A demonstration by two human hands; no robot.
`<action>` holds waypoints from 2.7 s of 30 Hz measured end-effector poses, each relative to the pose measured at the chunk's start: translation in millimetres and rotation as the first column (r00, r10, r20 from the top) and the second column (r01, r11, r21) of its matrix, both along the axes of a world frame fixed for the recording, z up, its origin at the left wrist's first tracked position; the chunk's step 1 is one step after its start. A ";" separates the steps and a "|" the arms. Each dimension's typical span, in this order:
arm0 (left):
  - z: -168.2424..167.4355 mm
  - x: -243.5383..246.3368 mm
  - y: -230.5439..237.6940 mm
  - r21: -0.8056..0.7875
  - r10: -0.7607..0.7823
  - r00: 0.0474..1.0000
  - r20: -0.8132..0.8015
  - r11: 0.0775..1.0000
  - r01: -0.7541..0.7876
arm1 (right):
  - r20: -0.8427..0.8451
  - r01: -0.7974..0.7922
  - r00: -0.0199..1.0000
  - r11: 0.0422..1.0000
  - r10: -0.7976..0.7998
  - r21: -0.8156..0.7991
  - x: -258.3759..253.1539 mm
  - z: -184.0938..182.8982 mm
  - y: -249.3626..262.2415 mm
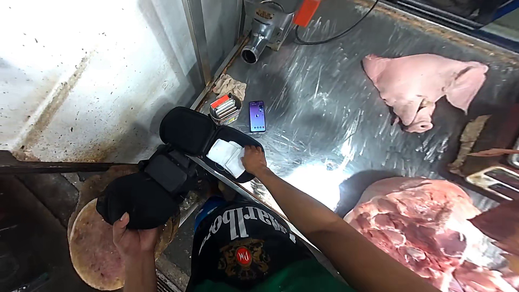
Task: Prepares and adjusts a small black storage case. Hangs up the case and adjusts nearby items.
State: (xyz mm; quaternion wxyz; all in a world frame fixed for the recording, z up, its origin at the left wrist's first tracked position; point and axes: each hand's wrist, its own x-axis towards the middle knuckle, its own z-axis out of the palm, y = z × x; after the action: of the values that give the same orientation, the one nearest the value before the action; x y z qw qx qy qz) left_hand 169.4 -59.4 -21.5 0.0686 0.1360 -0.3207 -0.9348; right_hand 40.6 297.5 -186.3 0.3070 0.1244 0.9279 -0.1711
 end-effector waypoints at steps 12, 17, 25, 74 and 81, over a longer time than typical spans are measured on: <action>-9.3 -23.5 9.3 -0.014 0.030 0.999 0.019 0.999 -0.030 | 0.511 0.633 0.682 0.071 -0.524 -0.771 25.5 69.1 13.4; -2.7 -37.6 5.8 -0.004 -0.043 0.999 -0.008 0.999 0.043 | 0.421 0.482 0.684 -0.064 -0.595 -0.874 21.2 89.6 6.8; 6.1 -31.2 1.1 -0.021 -0.013 0.999 -0.035 1.000 0.012 | 0.377 0.525 0.593 -0.014 -0.712 -0.851 24.8 46.9 -42.1; -66.4 -68.4 175.7 0.402 -0.275 0.962 0.010 0.882 0.247 | 0.639 0.303 0.633 -0.619 -0.437 -0.724 29.8 106.5 -32.4; -110.2 -55.9 123.7 0.253 -0.563 0.823 0.076 0.809 0.530 | 0.460 0.281 0.811 -0.449 -0.361 -0.848 12.6 76.8 34.9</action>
State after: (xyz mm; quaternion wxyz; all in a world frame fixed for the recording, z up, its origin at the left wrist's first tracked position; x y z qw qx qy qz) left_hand 113.4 64.3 -131.7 -0.2432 0.1133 -0.2446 -0.9318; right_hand 53.2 332.4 -109.5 0.1840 0.1010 0.3201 -0.9238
